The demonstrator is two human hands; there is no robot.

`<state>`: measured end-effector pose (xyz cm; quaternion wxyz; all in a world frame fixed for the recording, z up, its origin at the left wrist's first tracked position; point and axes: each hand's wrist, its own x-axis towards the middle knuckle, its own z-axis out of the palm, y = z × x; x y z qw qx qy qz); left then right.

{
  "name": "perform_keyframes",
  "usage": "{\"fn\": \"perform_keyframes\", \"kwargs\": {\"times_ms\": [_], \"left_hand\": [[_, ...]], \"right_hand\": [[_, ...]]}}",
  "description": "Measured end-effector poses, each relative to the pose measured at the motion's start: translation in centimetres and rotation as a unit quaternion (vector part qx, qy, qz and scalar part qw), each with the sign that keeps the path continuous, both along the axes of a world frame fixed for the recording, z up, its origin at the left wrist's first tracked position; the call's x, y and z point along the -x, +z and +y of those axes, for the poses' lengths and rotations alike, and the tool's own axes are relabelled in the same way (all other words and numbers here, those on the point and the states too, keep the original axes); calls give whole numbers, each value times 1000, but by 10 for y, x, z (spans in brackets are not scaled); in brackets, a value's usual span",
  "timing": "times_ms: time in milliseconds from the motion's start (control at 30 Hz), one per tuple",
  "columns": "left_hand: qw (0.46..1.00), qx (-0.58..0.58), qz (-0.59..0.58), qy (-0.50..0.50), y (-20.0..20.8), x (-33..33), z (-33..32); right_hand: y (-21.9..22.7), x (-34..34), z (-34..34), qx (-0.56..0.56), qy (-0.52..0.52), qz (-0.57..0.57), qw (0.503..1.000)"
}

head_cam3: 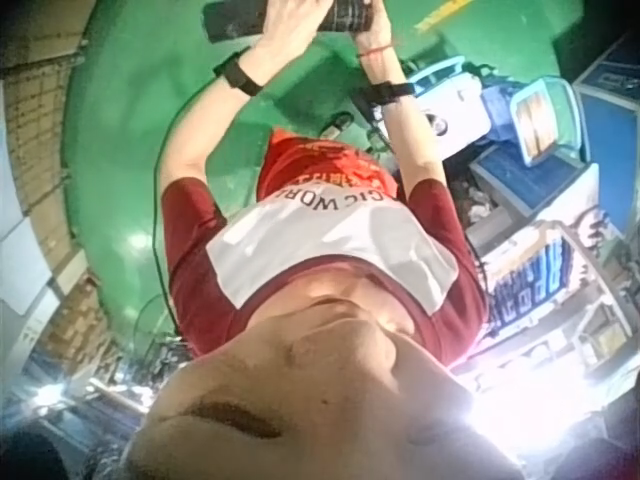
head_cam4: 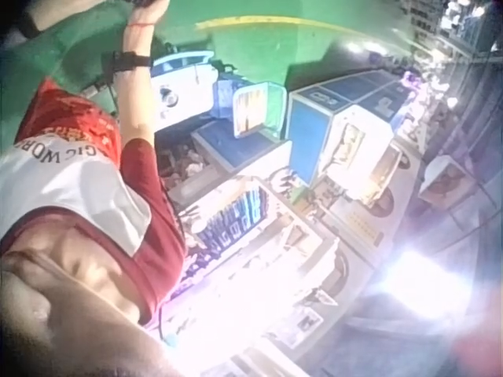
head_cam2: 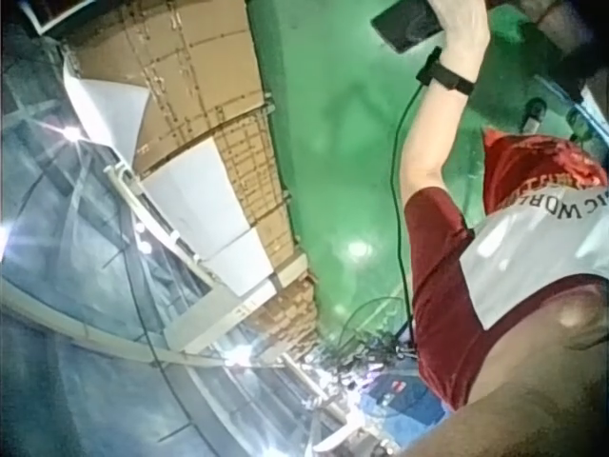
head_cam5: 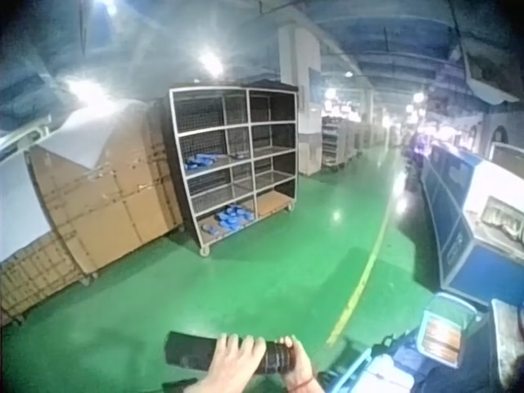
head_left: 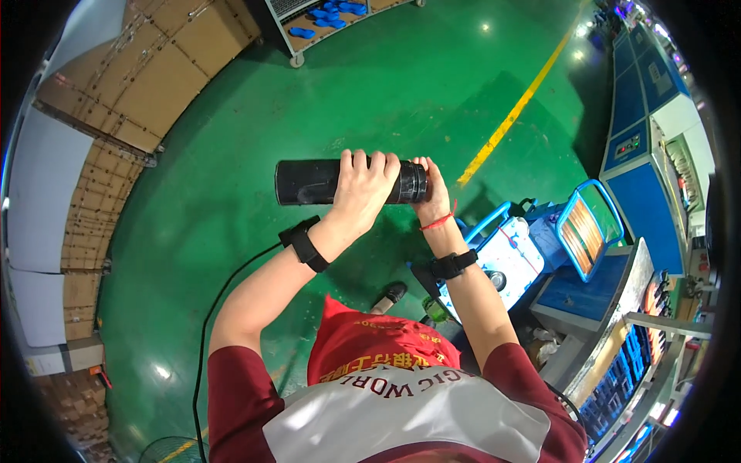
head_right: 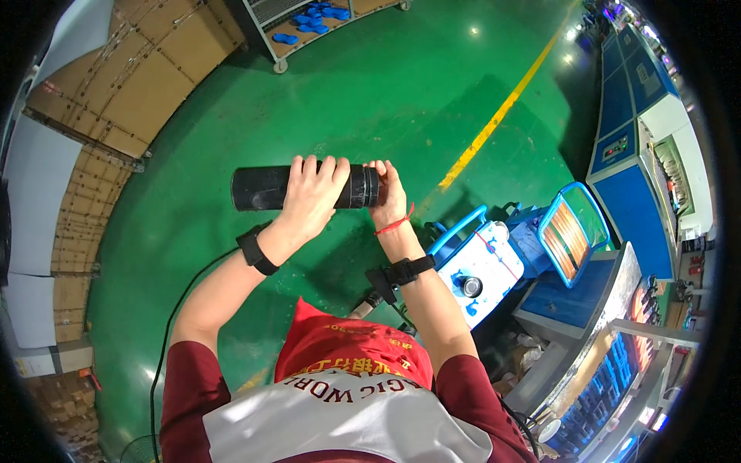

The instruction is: Applying adhesive to blue shoe soles and inspecting parts on a shoe manufacturing assembly line.

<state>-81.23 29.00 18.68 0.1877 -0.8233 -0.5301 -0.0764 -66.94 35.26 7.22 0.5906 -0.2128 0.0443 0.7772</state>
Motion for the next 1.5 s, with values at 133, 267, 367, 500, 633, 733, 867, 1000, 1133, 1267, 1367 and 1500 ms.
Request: {"fn": "perform_keyframes", "kwargs": {"times_ms": [133,267,367,500,633,733,867,1000,1133,1267,1367,1500], "left_hand": [[996,-80,48,-15,-1,0,8],[998,-51,23,-8,-8,6,6],[987,61,-147,29,-18,17,7],[844,226,-473,112,-39,25,18],[717,224,-656,76,-62,17,34],[795,244,-552,-66,-66,14,41],[319,245,-915,-16,-48,4,51],[442,159,-882,-32,-21,-1,50],[462,133,-872,-91,3,-5,44],[498,134,-839,-172,18,-10,35],[540,148,-810,-177,25,-11,33],[576,146,-784,-178,28,-10,28]], "right_hand": [[-27,9,9,-1,8,58,998],[-36,12,11,61,-19,11,998],[-24,7,15,32,-15,9,999],[30,7,20,-130,-36,7,991],[94,38,-3,-305,19,-291,906],[115,56,-17,-588,-35,-660,466],[100,34,-17,-562,-162,-728,358],[70,21,-18,-337,11,-674,658],[55,9,0,-221,33,-637,738],[44,0,1,-105,219,-127,962],[40,9,-16,22,150,256,955],[47,8,-24,-48,163,117,979]]}}
